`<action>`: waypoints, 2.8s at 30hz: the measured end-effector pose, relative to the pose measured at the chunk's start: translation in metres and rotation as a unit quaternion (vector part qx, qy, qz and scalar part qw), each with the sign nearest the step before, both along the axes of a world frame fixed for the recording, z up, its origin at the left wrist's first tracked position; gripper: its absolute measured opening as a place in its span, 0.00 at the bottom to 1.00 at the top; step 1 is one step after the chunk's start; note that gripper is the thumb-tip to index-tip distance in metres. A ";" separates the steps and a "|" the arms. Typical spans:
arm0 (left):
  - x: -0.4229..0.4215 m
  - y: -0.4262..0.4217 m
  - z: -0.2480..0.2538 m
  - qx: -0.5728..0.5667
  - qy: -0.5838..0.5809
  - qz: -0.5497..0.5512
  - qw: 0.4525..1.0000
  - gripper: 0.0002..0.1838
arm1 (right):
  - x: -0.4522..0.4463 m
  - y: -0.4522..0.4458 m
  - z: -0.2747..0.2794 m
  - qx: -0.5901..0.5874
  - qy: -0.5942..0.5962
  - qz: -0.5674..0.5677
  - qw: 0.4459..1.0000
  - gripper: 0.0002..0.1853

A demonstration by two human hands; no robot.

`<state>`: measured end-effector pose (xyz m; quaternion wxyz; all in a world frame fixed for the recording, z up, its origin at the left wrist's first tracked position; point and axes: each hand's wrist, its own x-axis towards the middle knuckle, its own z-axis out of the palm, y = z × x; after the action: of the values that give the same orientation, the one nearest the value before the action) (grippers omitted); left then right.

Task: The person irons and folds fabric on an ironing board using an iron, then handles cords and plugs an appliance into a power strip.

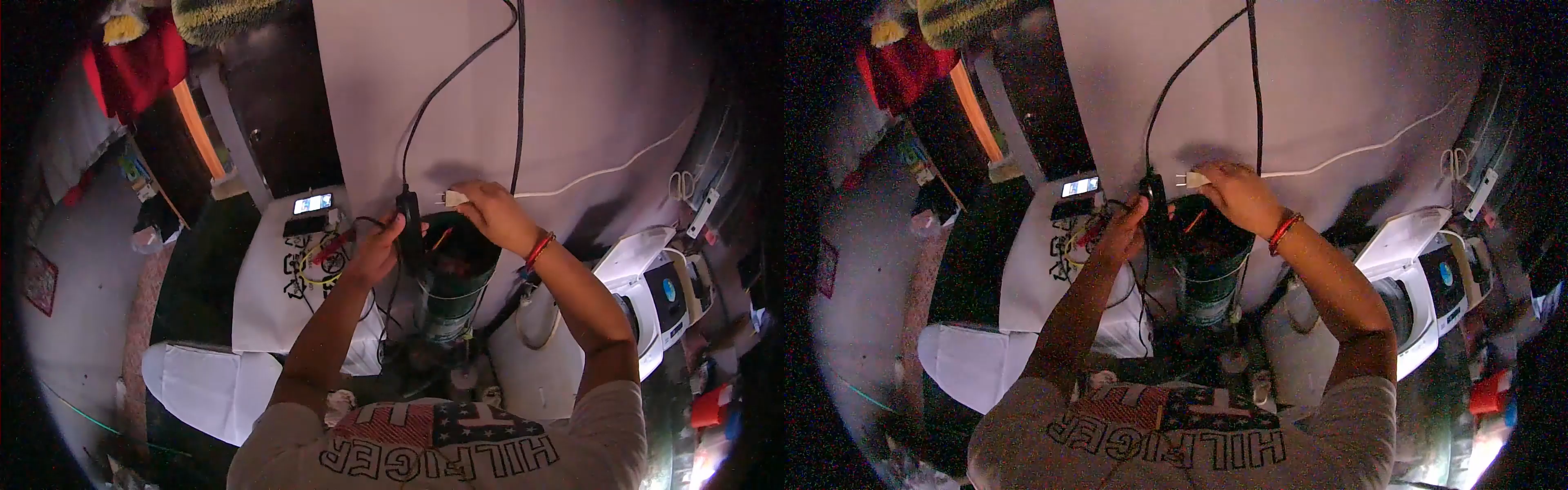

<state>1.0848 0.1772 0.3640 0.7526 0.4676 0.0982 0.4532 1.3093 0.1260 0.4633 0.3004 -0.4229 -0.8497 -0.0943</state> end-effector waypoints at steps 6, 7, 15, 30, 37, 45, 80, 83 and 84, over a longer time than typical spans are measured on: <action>0.006 -0.001 0.010 0.117 0.140 0.098 0.978 0.18 | -0.013 -0.011 0.005 0.015 -0.019 0.029 0.999 0.15; 0.007 -0.006 0.018 0.083 0.135 0.088 0.983 0.18 | -0.014 -0.009 0.004 0.010 -0.026 0.032 0.999 0.15; 0.013 -0.019 0.027 0.135 0.141 0.100 0.976 0.25 | -0.017 -0.016 0.008 0.003 -0.070 0.009 0.997 0.15; -0.008 -0.048 0.037 0.036 0.047 0.037 0.998 0.18 | -0.024 -0.025 0.013 -0.007 -0.100 0.010 0.995 0.15; -0.012 -0.035 0.008 0.119 0.165 0.202 0.958 0.23 | -0.040 -0.030 0.009 -0.006 -0.114 0.074 0.991 0.13; -0.020 -0.023 -0.005 0.050 0.159 0.091 0.982 0.30 | -0.047 -0.029 0.003 0.094 -0.138 -0.010 0.986 0.15; -0.003 -0.016 -0.009 -0.029 0.156 0.193 0.968 0.29 | -0.037 -0.017 -0.027 0.134 -0.148 -0.050 0.979 0.07; -0.013 -0.025 -0.012 -0.046 0.175 0.184 0.966 0.30 | -0.031 -0.010 -0.034 0.131 -0.166 -0.081 0.974 0.07; -0.017 -0.030 -0.014 -0.045 0.188 0.171 0.966 0.29 | -0.030 -0.009 -0.034 0.116 -0.172 -0.082 0.975 0.08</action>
<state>1.0679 0.1473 0.3500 0.6524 0.4864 0.3367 0.4738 1.2797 0.1165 0.4289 0.1883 -0.4308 -0.8346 -0.2872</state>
